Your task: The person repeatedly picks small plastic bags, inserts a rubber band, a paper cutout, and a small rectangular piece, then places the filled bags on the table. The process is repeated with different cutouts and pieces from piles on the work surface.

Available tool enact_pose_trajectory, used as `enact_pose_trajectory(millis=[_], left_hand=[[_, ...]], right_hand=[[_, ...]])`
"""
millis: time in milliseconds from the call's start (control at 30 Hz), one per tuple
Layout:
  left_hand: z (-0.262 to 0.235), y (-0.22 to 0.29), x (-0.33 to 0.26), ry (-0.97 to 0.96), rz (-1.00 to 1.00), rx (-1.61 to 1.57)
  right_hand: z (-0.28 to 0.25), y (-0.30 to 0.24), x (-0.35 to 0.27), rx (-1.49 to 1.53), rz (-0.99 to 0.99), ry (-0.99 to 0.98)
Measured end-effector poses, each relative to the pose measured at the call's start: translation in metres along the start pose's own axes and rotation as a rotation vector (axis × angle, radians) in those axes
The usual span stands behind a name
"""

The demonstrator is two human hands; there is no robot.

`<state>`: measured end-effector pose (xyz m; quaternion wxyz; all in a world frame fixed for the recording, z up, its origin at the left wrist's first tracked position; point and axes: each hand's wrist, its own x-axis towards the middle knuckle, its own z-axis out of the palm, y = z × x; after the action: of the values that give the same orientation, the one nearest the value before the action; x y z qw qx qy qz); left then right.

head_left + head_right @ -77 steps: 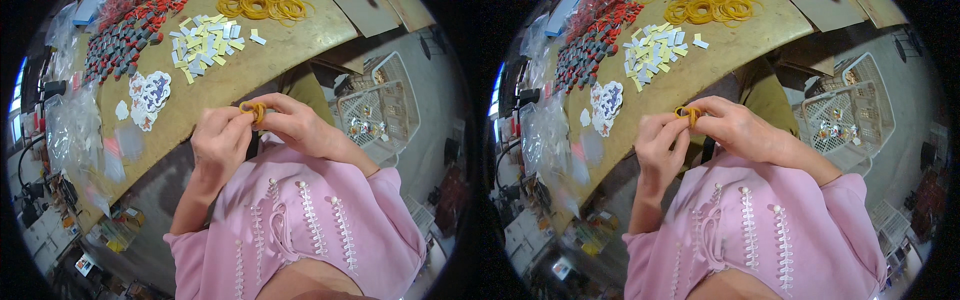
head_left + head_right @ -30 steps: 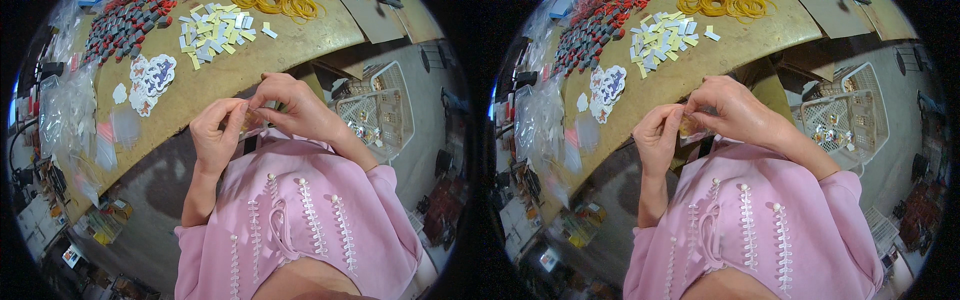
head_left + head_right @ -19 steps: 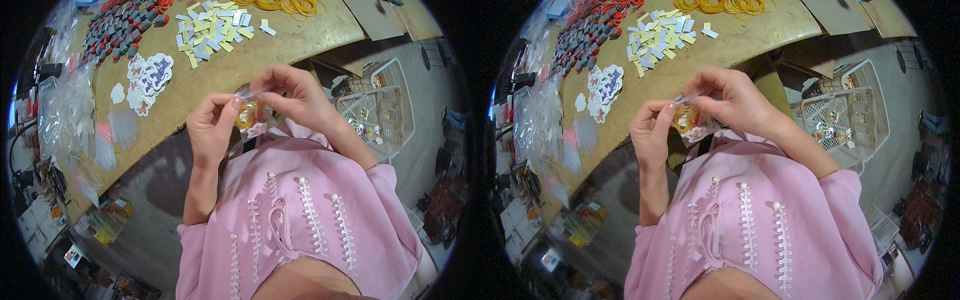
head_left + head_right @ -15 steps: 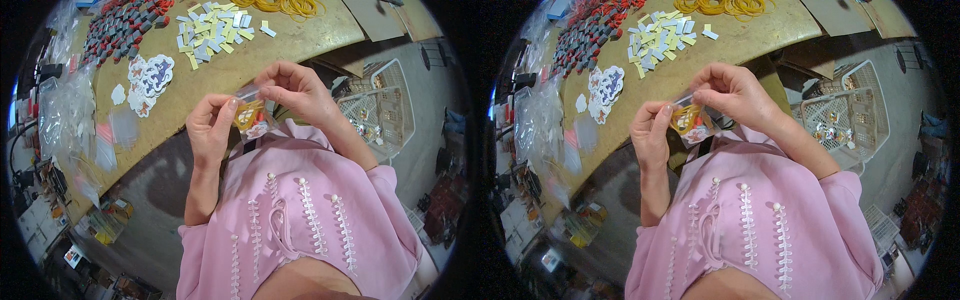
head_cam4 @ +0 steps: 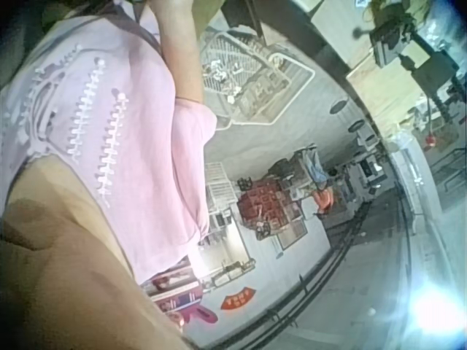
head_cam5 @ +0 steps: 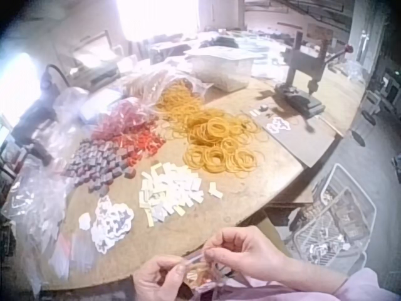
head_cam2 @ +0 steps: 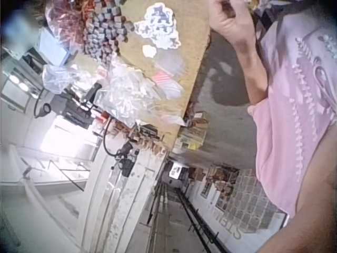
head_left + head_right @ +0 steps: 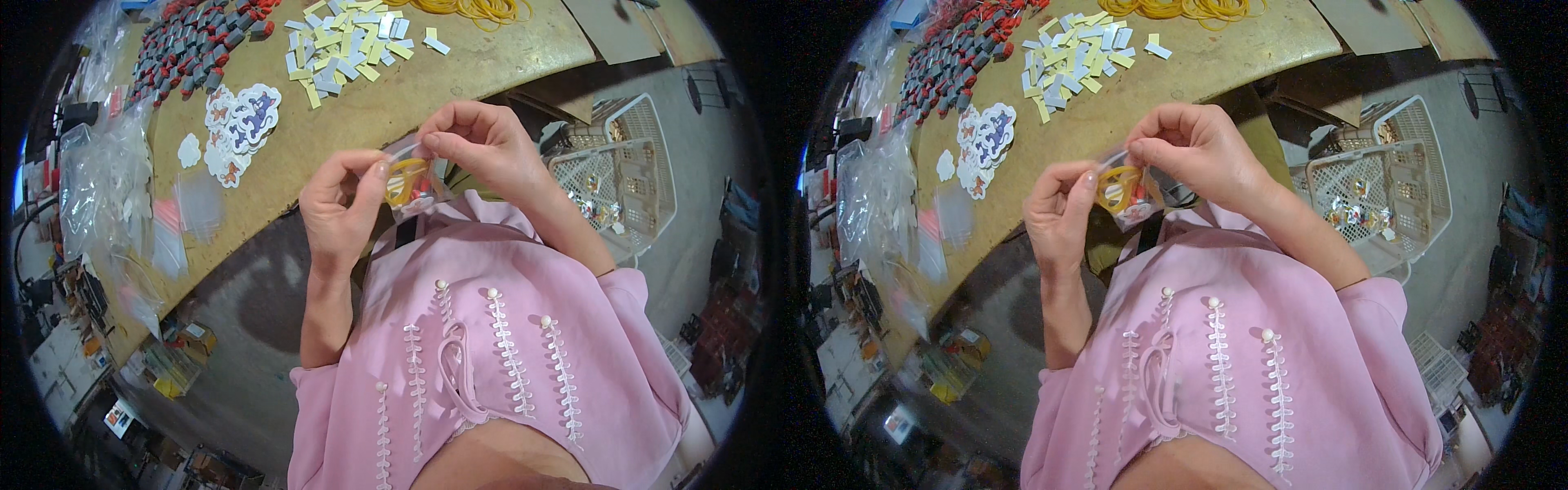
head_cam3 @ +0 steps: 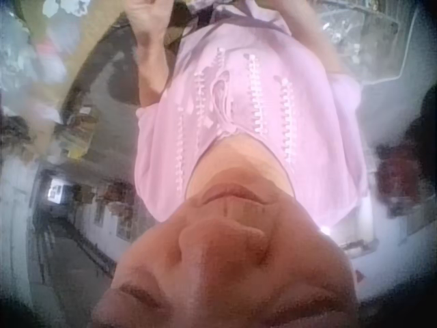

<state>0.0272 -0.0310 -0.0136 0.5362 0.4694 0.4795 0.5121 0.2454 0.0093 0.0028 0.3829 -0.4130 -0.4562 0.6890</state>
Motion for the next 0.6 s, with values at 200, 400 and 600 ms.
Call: enact_pose_trajectory(millis=[200, 400, 600], left_hand=[[0.015, 0.016, 0.011, 0.002, 0.279, 0.575], [-0.001, 0.013, 0.004, -0.093, -0.061, 0.295], [-0.017, 0.013, 0.0, -0.054, -0.066, 0.05]], right_hand=[[0.021, -0.002, -0.008, -0.3, -0.135, 0.044], [0.005, 0.002, -0.004, -0.066, -0.003, -0.029], [-0.01, -0.007, 0.002, 0.042, 0.159, 0.01]])
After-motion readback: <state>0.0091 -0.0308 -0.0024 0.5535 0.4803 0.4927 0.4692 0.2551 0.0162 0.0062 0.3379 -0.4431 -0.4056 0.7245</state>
